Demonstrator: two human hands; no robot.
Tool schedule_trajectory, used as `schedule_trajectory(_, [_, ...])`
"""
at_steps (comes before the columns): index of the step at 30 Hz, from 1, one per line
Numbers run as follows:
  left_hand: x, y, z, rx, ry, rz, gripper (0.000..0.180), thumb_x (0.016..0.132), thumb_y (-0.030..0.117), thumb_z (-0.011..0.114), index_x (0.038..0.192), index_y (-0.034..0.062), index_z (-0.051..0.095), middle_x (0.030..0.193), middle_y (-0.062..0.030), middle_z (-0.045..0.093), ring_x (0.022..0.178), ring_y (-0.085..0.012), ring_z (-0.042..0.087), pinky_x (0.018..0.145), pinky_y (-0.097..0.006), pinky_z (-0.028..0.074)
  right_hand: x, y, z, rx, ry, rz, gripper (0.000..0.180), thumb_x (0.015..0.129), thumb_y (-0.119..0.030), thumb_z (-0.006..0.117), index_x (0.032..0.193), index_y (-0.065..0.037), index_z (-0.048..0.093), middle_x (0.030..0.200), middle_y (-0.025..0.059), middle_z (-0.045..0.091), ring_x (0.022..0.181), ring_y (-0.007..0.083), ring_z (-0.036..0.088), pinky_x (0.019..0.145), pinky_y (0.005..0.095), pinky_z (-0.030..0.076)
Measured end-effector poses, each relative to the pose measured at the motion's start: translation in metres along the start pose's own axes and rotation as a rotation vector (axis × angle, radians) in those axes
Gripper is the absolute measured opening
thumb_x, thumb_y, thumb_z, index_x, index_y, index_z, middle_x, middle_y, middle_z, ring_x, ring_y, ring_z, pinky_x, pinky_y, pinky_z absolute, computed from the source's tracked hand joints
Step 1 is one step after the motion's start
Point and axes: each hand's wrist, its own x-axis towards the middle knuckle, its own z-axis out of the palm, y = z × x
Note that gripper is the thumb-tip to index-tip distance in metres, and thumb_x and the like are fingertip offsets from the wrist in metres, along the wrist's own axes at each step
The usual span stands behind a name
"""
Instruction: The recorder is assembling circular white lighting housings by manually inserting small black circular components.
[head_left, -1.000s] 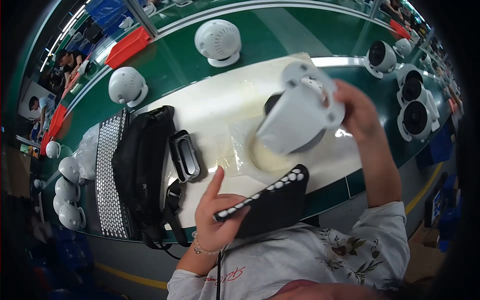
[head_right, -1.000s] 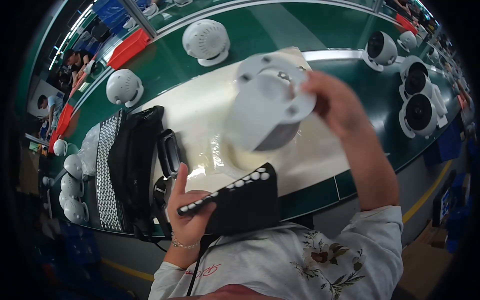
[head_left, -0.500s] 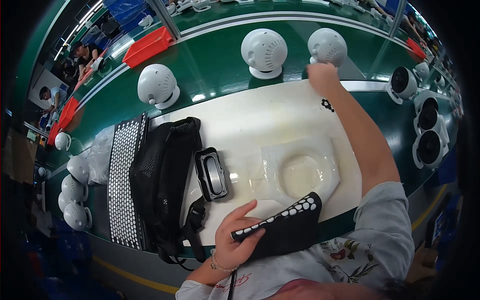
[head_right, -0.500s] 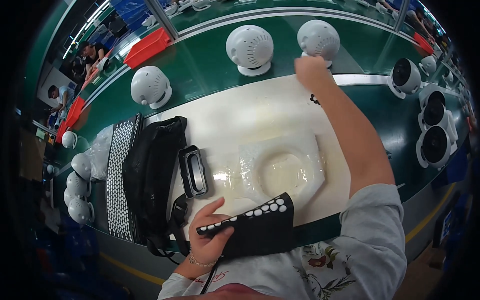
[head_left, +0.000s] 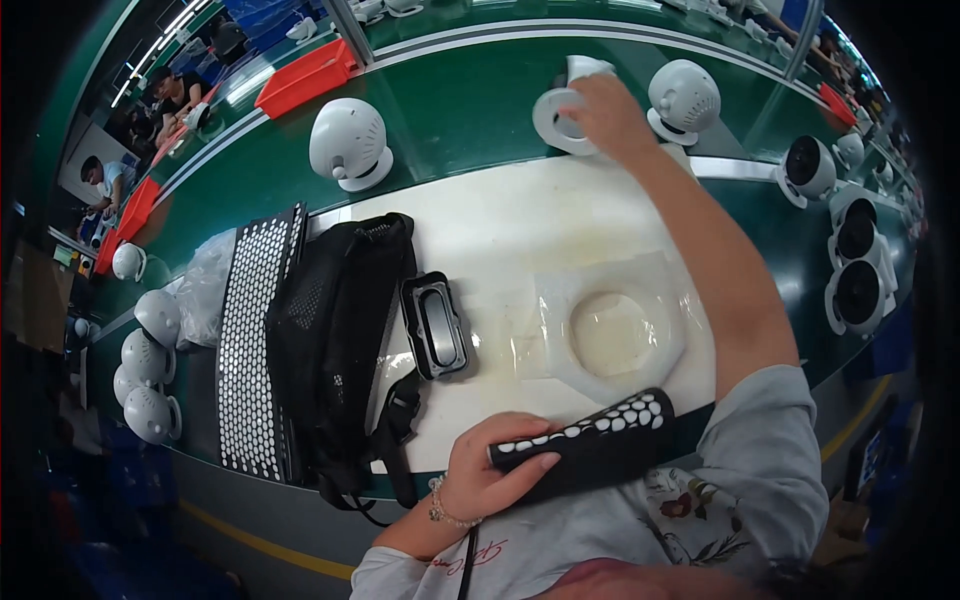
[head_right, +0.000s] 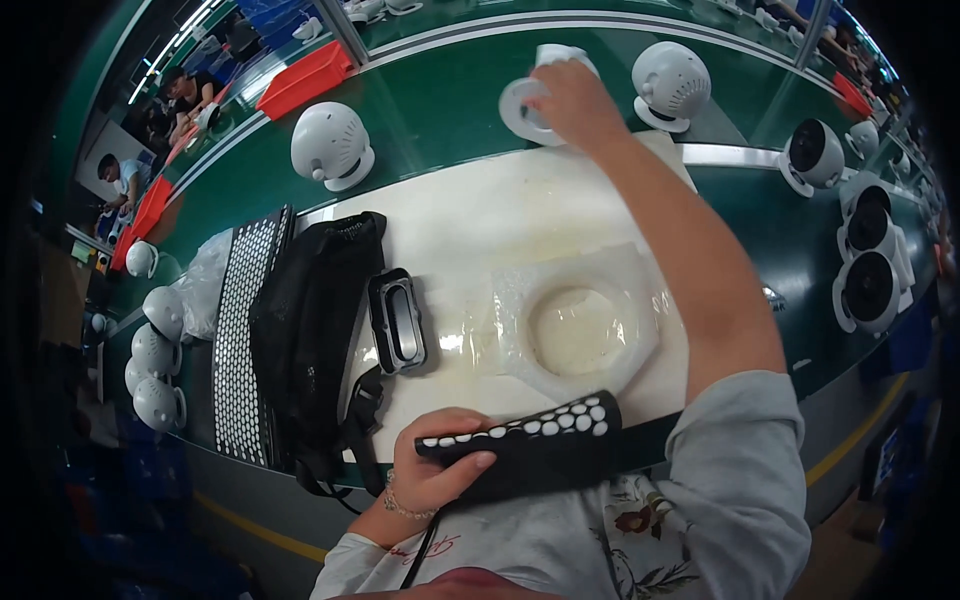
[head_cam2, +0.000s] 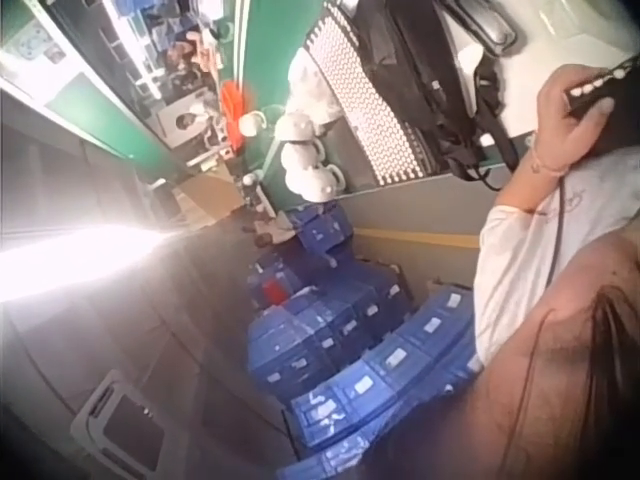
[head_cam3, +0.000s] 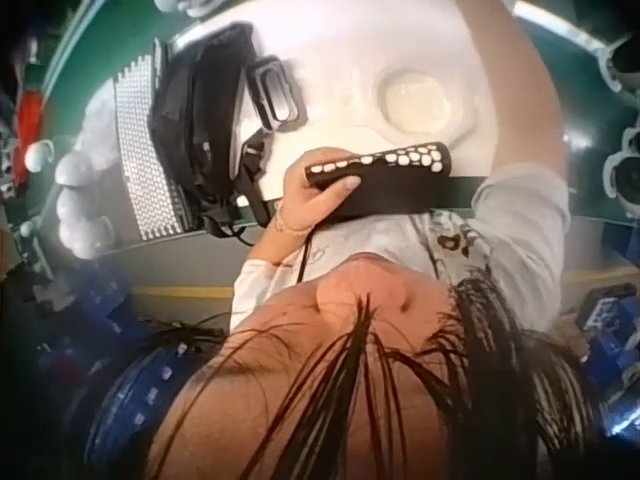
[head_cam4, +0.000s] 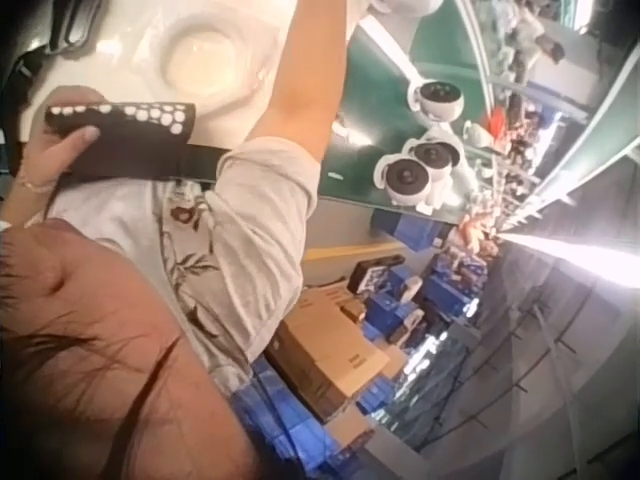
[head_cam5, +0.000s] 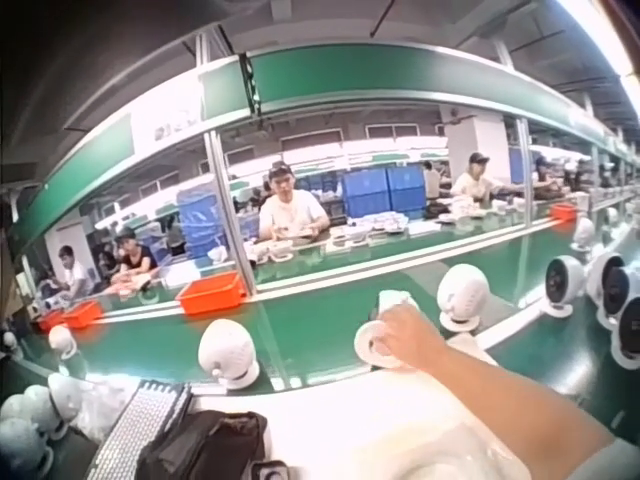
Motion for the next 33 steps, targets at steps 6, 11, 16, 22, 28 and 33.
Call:
schedule_trajectory(6, [0.0, -0.014, -0.003, 0.137, -0.135, 0.328, 0.027, 0.062, -0.014, 0.064, 0.084, -0.0009, 0.057, 0.079, -0.0143, 0.062, 0.076, -0.0282, 0.061, 0.067, -0.035, 0.049, -0.043, -0.064, -0.141, 0.825, 0.061, 0.456, 0.024, 0.083, -0.024, 0.058, 0.094, -0.002, 0.056, 0.081, 0.0036, 0.058, 0.074, 0.009, 0.054, 0.066, 0.0225, 0.042])
schedule_trajectory(11, [-0.001, -0.016, 0.003, 0.07, -0.059, 0.33, 0.028, 0.061, -0.015, 0.064, 0.084, 0.0003, 0.057, 0.079, -0.0138, 0.061, 0.074, -0.0258, 0.06, 0.065, -0.033, 0.048, -0.107, -0.108, -0.173, 1.361, 0.099, 0.643, 0.027, 0.085, -0.022, 0.056, 0.1, 0.0, 0.054, 0.086, 0.0027, 0.059, 0.077, 0.0046, 0.051, 0.067, 0.019, 0.04])
schedule_trajectory(16, [-0.005, -0.018, 0.007, 0.047, -0.011, 0.329, 0.025, 0.062, -0.013, 0.064, 0.083, -0.0006, 0.06, 0.08, -0.0137, 0.063, 0.073, -0.0223, 0.062, 0.066, -0.028, 0.048, -0.141, -0.108, -0.181, 1.041, -0.219, 0.749, 0.034, 0.086, -0.016, 0.052, 0.115, 0.0, 0.045, 0.102, 0.0061, 0.055, 0.092, 0.0099, 0.051, 0.078, 0.0224, 0.04])
schedule_trajectory(22, [-0.009, -0.016, 0.013, 0.115, 0.021, 0.292, 0.024, 0.063, -0.011, 0.065, 0.083, -0.0006, 0.06, 0.078, -0.0128, 0.063, 0.069, -0.0203, 0.062, 0.063, -0.027, 0.048, -0.169, -0.133, -0.224, 0.455, -0.006, 0.061, 0.027, 0.07, -0.017, 0.067, 0.091, -0.005, 0.058, 0.097, 0.0069, 0.056, 0.097, 0.0223, 0.05, 0.079, 0.0313, 0.04])
schedule_trajectory(28, [-0.011, -0.01, 0.019, 0.151, 0.037, 0.233, 0.022, 0.062, -0.009, 0.067, 0.081, 0.0, 0.06, 0.074, -0.011, 0.063, 0.065, -0.018, 0.06, 0.059, -0.025, 0.046, -0.194, -0.147, -0.215, 0.459, -0.039, -0.073, 0.016, 0.059, -0.006, 0.07, 0.071, -0.01, 0.06, 0.1, 0.0016, 0.056, 0.099, 0.0219, 0.049, 0.08, 0.0338, 0.038])
schedule_trajectory(33, [-0.013, -0.011, 0.022, 0.228, 0.13, 0.139, 0.02, 0.063, -0.006, 0.068, 0.078, 0.0007, 0.059, 0.07, -0.0083, 0.061, 0.06, -0.0152, 0.058, 0.056, -0.024, 0.045, -0.199, -0.145, -0.21, 0.486, 0.091, -0.309, 0.024, 0.058, -0.006, 0.07, 0.075, -0.012, 0.055, 0.099, 0.0043, 0.055, 0.095, 0.0254, 0.05, 0.076, 0.0376, 0.037])
